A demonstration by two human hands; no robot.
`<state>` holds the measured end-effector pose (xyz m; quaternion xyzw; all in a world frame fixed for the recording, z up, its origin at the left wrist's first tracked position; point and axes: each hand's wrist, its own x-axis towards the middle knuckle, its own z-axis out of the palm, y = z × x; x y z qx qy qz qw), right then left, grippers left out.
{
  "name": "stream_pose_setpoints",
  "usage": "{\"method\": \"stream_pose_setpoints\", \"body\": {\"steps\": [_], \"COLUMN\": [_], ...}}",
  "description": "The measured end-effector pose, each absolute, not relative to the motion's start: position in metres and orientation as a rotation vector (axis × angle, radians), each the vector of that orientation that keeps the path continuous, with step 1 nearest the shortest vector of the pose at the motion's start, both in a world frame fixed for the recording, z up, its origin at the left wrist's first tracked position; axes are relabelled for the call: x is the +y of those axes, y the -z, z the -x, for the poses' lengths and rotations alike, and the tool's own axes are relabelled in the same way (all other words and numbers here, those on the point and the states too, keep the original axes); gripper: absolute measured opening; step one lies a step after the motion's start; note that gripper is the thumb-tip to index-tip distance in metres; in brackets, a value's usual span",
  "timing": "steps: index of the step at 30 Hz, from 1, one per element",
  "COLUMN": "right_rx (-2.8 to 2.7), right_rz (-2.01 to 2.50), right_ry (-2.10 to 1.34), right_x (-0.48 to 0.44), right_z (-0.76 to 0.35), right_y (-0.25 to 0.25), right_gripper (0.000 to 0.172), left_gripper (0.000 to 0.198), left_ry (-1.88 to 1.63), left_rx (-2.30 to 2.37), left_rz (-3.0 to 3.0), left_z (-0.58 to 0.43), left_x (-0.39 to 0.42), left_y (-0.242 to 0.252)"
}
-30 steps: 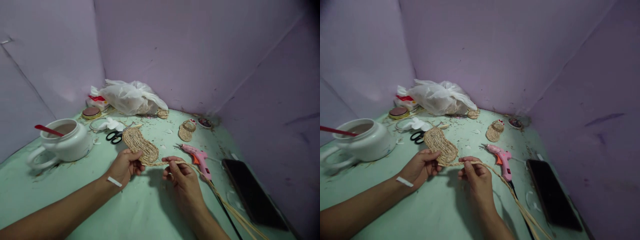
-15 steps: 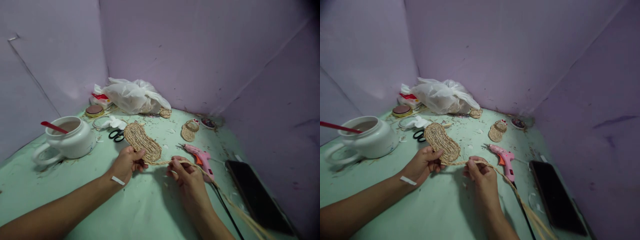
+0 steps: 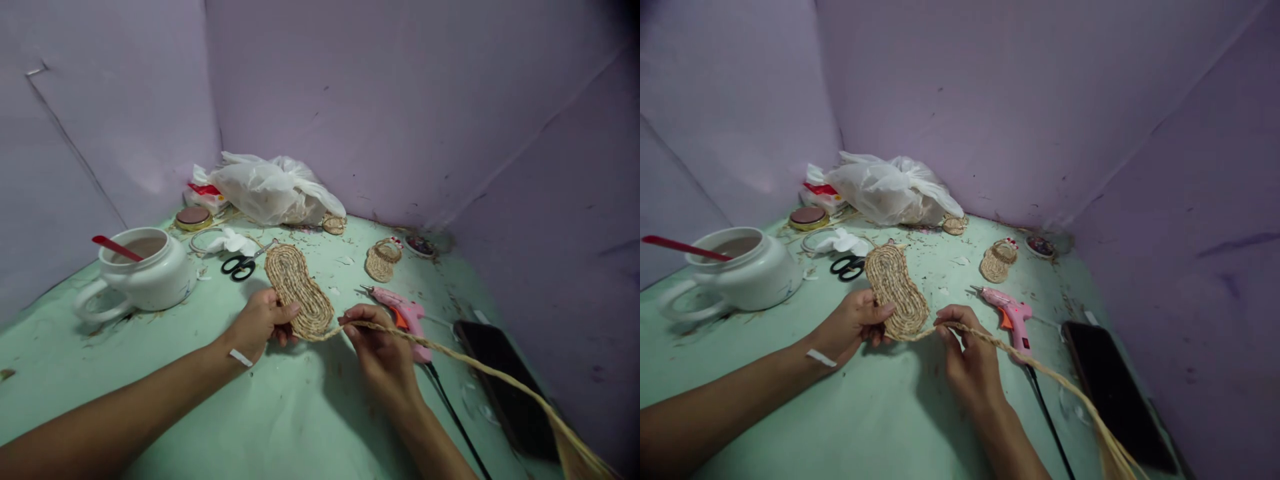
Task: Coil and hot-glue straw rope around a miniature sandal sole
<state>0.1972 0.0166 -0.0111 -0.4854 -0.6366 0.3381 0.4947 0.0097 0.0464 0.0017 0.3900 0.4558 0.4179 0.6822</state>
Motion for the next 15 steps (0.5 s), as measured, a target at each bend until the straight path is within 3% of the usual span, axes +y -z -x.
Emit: {"method": "stream_pose_setpoints", "body": {"steps": [8,15], "right_rx": [-1.491,-1.063], "right_rz": [1.159,1.114], "right_ry": [-0.780,-1.199], "right_x": [0.018,0.022], "right_z": [-0.198,-0.195], "right_y": [0.016,0.004], "right_gripper": [0.009,0.022], "left_gripper": [0.031,0.028], "left_ry": [-0.879,-0.757], "left_rx": [0.983,0.909], "left_rz": [-0.968,-0.975], "left_z": [-0.009,-0.003], "left_x": [0.046,0.048], "left_y": [-0.001,-0.003]}}
